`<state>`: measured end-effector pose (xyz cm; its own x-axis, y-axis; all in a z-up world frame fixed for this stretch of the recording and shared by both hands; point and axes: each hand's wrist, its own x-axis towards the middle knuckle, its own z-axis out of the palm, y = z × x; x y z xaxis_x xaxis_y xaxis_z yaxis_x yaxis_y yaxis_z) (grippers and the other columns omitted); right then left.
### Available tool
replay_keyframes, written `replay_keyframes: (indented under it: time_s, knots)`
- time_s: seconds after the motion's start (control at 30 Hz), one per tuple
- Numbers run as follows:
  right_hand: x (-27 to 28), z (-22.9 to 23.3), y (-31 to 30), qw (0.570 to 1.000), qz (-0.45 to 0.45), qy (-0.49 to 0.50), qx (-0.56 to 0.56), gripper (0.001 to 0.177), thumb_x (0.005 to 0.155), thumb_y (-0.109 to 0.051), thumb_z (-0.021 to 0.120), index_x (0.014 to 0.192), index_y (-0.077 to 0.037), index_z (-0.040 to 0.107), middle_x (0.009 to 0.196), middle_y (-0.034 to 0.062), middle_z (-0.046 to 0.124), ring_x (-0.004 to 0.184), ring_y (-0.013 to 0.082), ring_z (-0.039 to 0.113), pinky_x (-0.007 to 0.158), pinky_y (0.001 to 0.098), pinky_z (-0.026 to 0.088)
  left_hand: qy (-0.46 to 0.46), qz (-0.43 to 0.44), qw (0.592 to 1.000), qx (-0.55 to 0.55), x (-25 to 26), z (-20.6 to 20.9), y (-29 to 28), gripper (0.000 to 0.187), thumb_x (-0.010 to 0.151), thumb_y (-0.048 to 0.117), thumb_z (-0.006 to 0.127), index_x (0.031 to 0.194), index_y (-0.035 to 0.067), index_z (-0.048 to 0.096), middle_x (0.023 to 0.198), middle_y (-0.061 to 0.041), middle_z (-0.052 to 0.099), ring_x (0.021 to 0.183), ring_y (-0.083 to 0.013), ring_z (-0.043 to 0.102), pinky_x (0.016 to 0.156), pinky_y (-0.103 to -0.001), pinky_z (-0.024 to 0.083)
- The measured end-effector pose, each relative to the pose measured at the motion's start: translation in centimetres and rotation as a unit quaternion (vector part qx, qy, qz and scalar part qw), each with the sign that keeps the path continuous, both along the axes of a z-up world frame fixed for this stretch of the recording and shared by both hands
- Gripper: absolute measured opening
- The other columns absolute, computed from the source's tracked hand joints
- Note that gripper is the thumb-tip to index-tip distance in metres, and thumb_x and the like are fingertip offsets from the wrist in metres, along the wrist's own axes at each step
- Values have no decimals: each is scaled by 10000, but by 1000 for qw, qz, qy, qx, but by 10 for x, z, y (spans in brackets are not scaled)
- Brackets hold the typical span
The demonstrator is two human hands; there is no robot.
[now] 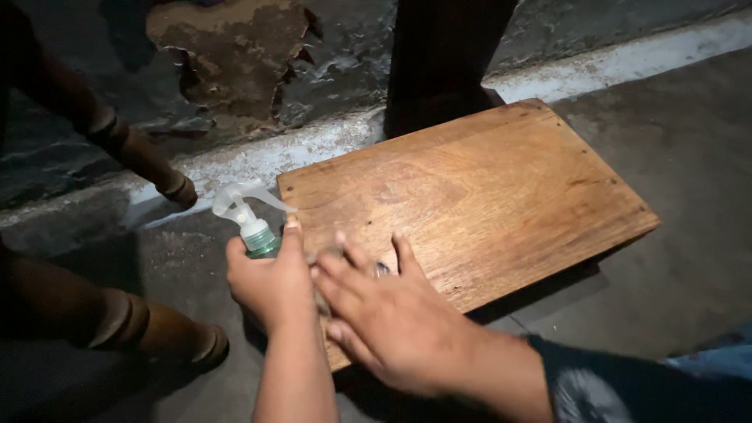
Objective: The person cleans a wooden object by spraying it with liquid from a bottle and wiping the surfaces with a cloth.
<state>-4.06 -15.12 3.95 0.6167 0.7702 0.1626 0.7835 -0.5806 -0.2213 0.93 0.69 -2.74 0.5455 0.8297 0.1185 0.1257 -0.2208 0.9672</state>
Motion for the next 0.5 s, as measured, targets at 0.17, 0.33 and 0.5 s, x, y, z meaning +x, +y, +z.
replay_keyframes:
  time_s: [0.17, 0.33, 0.5]
  knots:
    - [-3, -2, -48, 995, 82, -45, -34, 544, 989, -324, 533, 1505, -166, 466, 1601, 62, 406, 1524, 293, 269, 1104, 721, 172, -18, -6, 999, 38, -1, 1, -1, 388, 753, 249, 906, 911, 8, 646, 815, -116, 729, 702, -239, 678, 696, -394, 534]
    - [29, 4, -97, 999, -13, -27, -45, 538, 1052, -348, 462, 1587, -325, 416, 1618, -96, 383, 1549, 202, 267, 1193, 632, 165, -3, 4, 1000, 22, 1, 6, -2, 395, 741, 270, 904, 902, 20, 645, 799, -101, 727, 693, -239, 682, 688, -394, 533]
    - [95, 4, -88, 979, -170, 13, -109, 540, 1040, -359, 356, 1570, -261, 320, 1683, -4, 198, 1559, 244, 106, 1172, 672, 14, 42, 3, 999, 12, -4, 12, -2, 433, 733, 326, 900, 922, 36, 642, 820, -123, 743, 736, -290, 721, 712, -427, 538]
